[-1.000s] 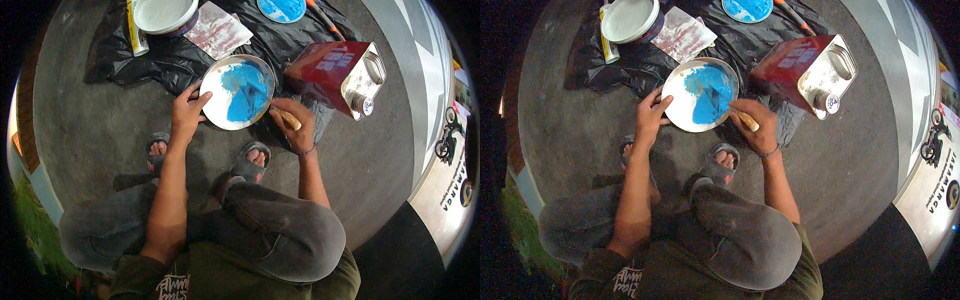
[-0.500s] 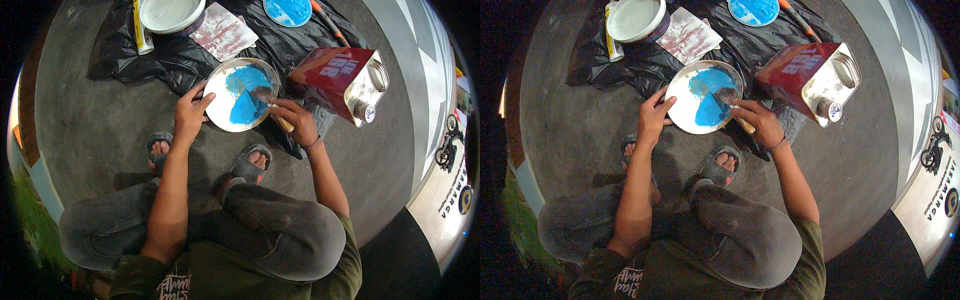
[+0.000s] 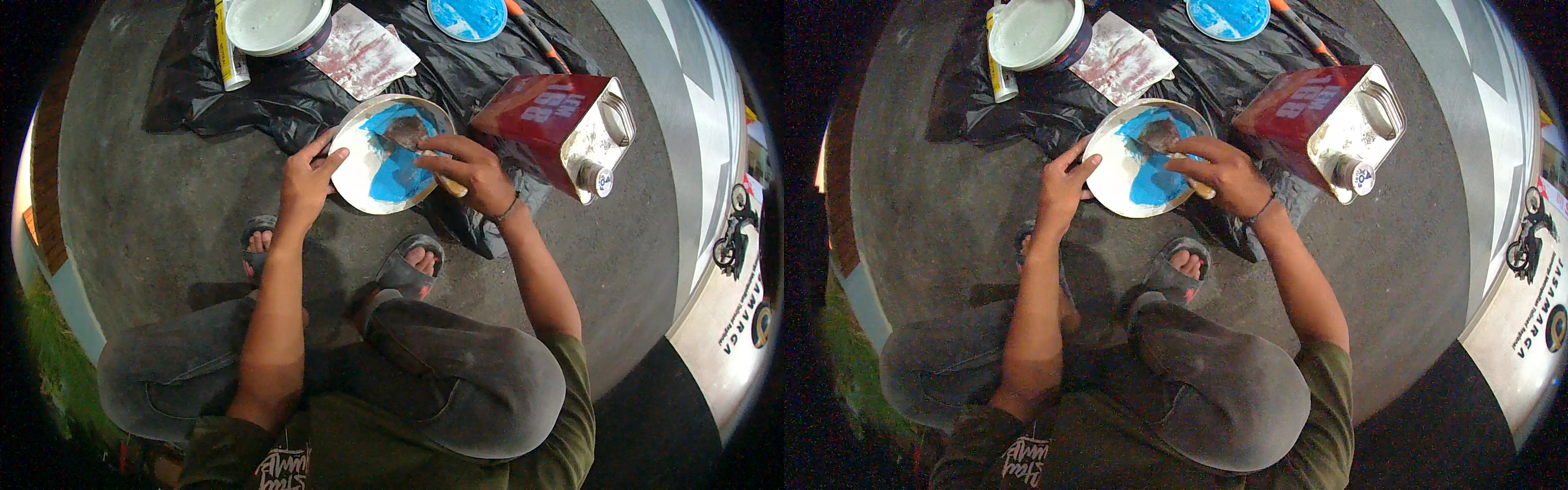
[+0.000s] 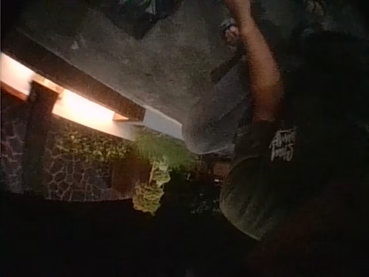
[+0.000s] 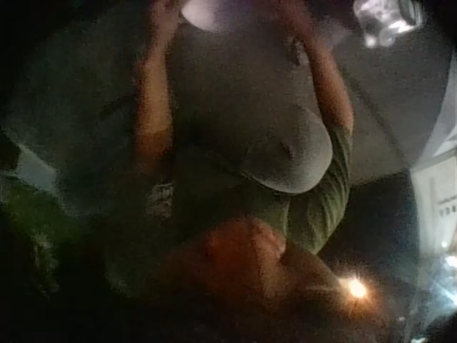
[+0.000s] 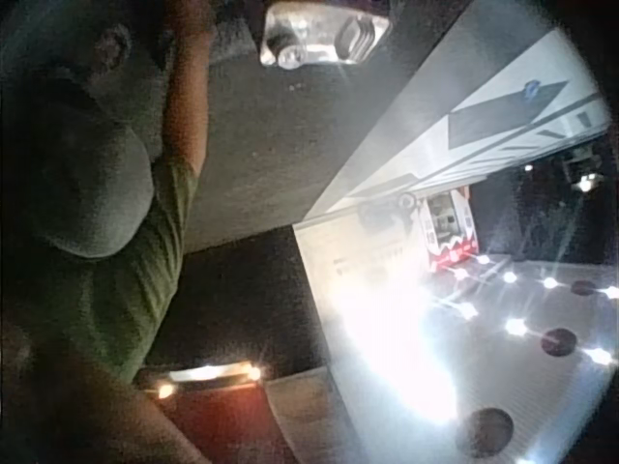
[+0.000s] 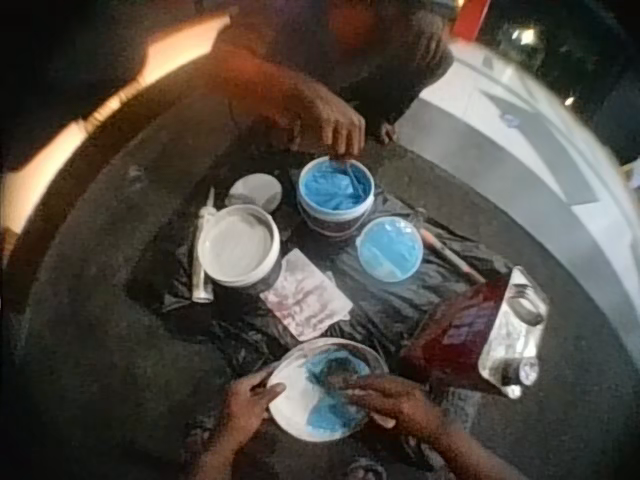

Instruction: The person scoops white paint from a bucket onto a plate using a putty knife, then adds blue paint from a container. They mix the two colors together on the plate with the putty knife until a uniform light blue mixture is achieved.

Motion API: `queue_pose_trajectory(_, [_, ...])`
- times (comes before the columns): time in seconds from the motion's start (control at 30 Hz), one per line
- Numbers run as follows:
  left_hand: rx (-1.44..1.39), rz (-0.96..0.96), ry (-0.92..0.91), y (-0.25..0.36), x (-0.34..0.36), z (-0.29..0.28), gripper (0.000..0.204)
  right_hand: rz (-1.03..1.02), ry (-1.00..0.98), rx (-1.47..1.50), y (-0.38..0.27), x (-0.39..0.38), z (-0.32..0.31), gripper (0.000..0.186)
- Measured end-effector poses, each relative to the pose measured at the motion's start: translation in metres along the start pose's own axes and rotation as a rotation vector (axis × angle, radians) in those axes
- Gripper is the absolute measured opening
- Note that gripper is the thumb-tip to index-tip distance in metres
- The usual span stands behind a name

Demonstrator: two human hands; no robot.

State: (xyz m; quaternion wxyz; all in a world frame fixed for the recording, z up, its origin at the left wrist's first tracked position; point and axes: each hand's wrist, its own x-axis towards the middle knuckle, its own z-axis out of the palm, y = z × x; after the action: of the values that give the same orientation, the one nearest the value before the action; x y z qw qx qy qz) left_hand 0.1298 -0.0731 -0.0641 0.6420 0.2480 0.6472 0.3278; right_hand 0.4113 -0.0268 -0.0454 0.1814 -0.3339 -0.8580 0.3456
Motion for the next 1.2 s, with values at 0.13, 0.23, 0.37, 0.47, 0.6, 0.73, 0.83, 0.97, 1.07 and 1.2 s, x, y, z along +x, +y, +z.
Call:
queue_pose_trajectory(0.13, [0.011,0.013,0.009,-0.005,0.000,-0.004,0.051,0.121,-0.003,0.001,0.005,-0.024,0.001,0.035])
queue_pose_trajectory(0.23, [0.014,0.004,0.015,0.002,-0.004,-0.001,0.054,0.251,0.022,0.014,-0.004,-0.049,0.014,0.035])
queue_pose_trajectory(0.37, [-0.020,-0.004,0.027,-0.003,-0.004,-0.002,0.054,0.351,0.111,0.085,-0.023,-0.060,0.033,0.031])
queue_pose_trajectory(0.47, [-0.039,0.001,0.029,-0.006,-0.004,-0.004,0.052,0.367,0.195,0.126,-0.034,-0.058,0.032,0.036])
queue_pose_trajectory(0.6, [-0.065,-0.005,0.019,0.001,-0.004,0.000,0.048,0.376,0.411,0.150,-0.029,-0.041,0.029,0.029])
queue_pose_trajectory(0.73, [-0.031,-0.031,0.042,0.000,-0.003,0.000,0.053,0.643,0.601,0.309,-0.013,-0.061,0.042,0.021])
queue_pose_trajectory(0.83, [-0.081,-0.035,0.059,-0.010,-0.002,-0.003,0.052,0.797,0.703,0.345,-0.017,-0.084,0.059,0.019])
queue_pose_trajectory(0.97, [-0.095,-0.037,0.079,-0.015,-0.002,-0.002,0.052,0.769,0.743,0.345,-0.042,-0.084,0.082,0.016])
queue_pose_trajectory(1.07, [-0.066,-0.037,0.078,-0.012,-0.003,-0.002,0.052,0.683,0.620,0.241,-0.070,-0.065,0.079,0.017])
queue_pose_trajectory(1.2, [-0.060,-0.035,0.047,-0.004,-0.005,0.001,0.055,0.455,0.643,0.084,-0.081,-0.048,0.071,0.018])
